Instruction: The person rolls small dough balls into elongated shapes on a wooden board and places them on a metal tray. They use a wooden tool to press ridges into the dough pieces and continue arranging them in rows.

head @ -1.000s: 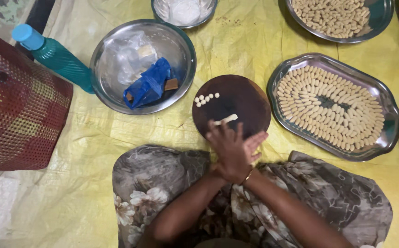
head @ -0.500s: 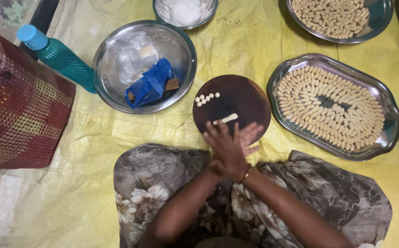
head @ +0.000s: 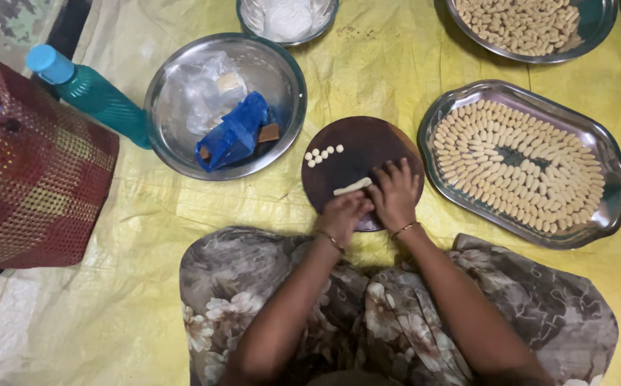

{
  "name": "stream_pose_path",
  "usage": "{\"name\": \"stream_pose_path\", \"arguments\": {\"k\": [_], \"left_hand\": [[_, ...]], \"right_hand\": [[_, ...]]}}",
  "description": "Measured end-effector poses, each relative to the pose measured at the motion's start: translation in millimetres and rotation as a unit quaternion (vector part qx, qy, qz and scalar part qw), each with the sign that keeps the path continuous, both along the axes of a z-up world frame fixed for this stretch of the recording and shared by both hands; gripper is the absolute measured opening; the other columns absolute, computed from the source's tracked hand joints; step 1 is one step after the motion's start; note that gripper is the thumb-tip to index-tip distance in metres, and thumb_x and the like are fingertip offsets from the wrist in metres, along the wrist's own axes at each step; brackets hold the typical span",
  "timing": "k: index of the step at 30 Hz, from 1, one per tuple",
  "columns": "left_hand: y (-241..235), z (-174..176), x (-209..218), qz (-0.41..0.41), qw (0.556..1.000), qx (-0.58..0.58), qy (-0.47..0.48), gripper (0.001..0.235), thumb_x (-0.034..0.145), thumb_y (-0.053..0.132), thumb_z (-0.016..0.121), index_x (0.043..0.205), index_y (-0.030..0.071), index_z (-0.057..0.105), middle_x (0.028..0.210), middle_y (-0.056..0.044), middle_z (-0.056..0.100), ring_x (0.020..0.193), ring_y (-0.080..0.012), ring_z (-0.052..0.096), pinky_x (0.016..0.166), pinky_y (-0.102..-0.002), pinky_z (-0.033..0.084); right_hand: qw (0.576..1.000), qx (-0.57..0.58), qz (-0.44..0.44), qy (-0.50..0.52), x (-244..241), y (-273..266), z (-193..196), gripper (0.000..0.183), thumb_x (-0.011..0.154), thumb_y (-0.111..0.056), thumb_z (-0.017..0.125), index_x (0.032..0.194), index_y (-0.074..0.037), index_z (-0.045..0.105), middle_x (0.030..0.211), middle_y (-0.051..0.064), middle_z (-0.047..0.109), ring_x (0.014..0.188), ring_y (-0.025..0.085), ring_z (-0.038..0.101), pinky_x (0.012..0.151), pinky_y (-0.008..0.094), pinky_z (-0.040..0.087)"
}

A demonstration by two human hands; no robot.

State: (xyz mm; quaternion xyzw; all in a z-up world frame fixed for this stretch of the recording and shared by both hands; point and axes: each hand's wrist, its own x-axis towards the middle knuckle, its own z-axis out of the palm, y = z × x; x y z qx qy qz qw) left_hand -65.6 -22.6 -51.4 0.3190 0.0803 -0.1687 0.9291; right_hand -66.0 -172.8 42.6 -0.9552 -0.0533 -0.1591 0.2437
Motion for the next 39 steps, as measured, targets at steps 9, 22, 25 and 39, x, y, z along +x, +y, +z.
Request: {"name": "stream_pose_path", "arguments": {"k": [9, 22, 25, 39], "left_hand": [[70, 113, 98, 0.11, 0.795, 0.57, -0.179, 0.025, 0.095, 0.03, 0.072, 0.094, 0.006, 0.077, 0.076, -0.008, 0.073, 0.071, -0.0243, 0.071, 0.063, -0.036, 0.055], [70, 61, 159, 0.016, 0.54, 0.743, -0.395, 0.023, 0.079, -0.004, 0.069, 0.098, 0.009, 0.073, 0.1, -0.014, 0.073, 0.1, -0.0367, 0.066, 0.088, -0.048, 0.051], [76, 55, 158, 0.034, 0.56, 0.727, -0.396, 0.032, 0.077, -0.008, 0.065, 0.105, 0.006, 0.073, 0.104, -0.016, 0.072, 0.101, -0.0384, 0.065, 0.09, -0.048, 0.052], [69, 101, 80, 0.078, 0.649, 0.632, -0.417, 0.028, 0.088, 0.0, 0.062, 0.114, 0.004, 0.069, 0.112, -0.02, 0.07, 0.107, -0.0418, 0.063, 0.094, -0.049, 0.05]], "right_hand": [[1.0, -0.008, 0.012, -0.001, -5, 13, 1, 0.045, 0.086, -0.025, 0.076, 0.128, -0.012, 0.068, 0.148, 0.019, 0.051, 0.149, 0.043, 0.032, 0.114, 0.073, 0.024], [1.0, -0.006, 0.017, 0.017, -7, 18, 1, 0.045, 0.086, -0.02, 0.075, 0.13, -0.013, 0.066, 0.146, 0.019, 0.052, 0.147, 0.043, 0.035, 0.115, 0.07, 0.024], [1.0, -0.003, 0.015, 0.022, -8, 19, -2, 0.043, 0.087, -0.017, 0.073, 0.13, -0.014, 0.066, 0.146, 0.018, 0.052, 0.146, 0.043, 0.036, 0.115, 0.07, 0.025], [0.996, 0.081, 0.023, -0.031, -4, -5, -32, 0.058, 0.086, -0.005, 0.07, 0.141, 0.002, 0.052, 0.145, 0.027, 0.049, 0.138, 0.047, 0.043, 0.118, 0.052, 0.034]]}}
